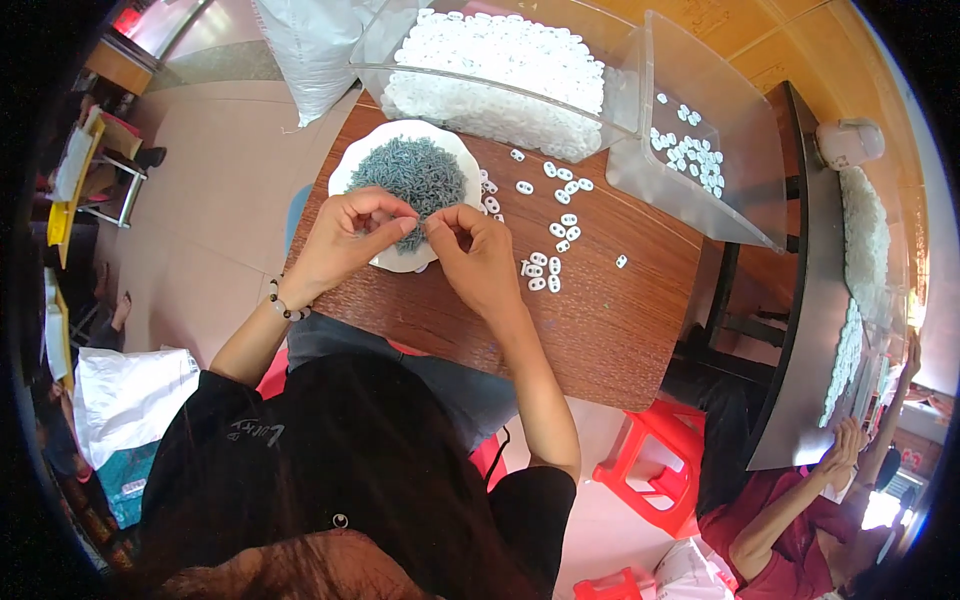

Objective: Stringing small white plastic components onto a thin wire or needle.

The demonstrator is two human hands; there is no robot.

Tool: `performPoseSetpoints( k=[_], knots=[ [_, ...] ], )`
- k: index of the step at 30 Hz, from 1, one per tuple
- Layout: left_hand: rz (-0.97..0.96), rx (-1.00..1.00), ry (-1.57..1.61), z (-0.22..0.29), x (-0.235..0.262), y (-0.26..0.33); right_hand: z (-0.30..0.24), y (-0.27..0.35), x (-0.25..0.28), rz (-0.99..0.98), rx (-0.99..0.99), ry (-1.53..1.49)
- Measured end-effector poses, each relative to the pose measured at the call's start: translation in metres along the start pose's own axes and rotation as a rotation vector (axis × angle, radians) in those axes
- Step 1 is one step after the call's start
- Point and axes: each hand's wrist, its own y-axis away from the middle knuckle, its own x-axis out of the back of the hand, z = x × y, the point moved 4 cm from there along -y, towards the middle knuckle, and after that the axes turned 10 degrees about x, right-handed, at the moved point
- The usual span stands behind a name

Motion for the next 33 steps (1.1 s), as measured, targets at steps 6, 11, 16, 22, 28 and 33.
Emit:
performPoseSetpoints(
  k=[6,11,16,22,28,33],
  knots=[
    [-0.004,0.025,-0.013,-0.004,-0.002,0.0,-0.004,0.001,-0.004,-0.004,-0.016,-0.061],
    [0.065,-0.118,-0.195,0.003,-0.005,-0.002,-0.002,-0.002,-0.005,0.014,-0.007,0.033],
    [0.064,-0.149,-0.24,0.005,-0.004,-0.003,-0.003,-0.003,-0.004,0.014,0.034,0.031],
    [0.161,-0.193,-0.135,0.001,-0.007,-0.003,-0.002,-0.004,-0.006,0.047,0.081,0.027],
    [0.247,-0.3,-0.223,0.011,-0.008,0.005,-0.003,-0.003,-0.009,0.097,0.106,-0.029],
    [0.281,-0.341,-0.199,0.015,-0.011,0.009,0.002,-0.001,-0.008,0.127,0.099,-0.107]
  ],
)
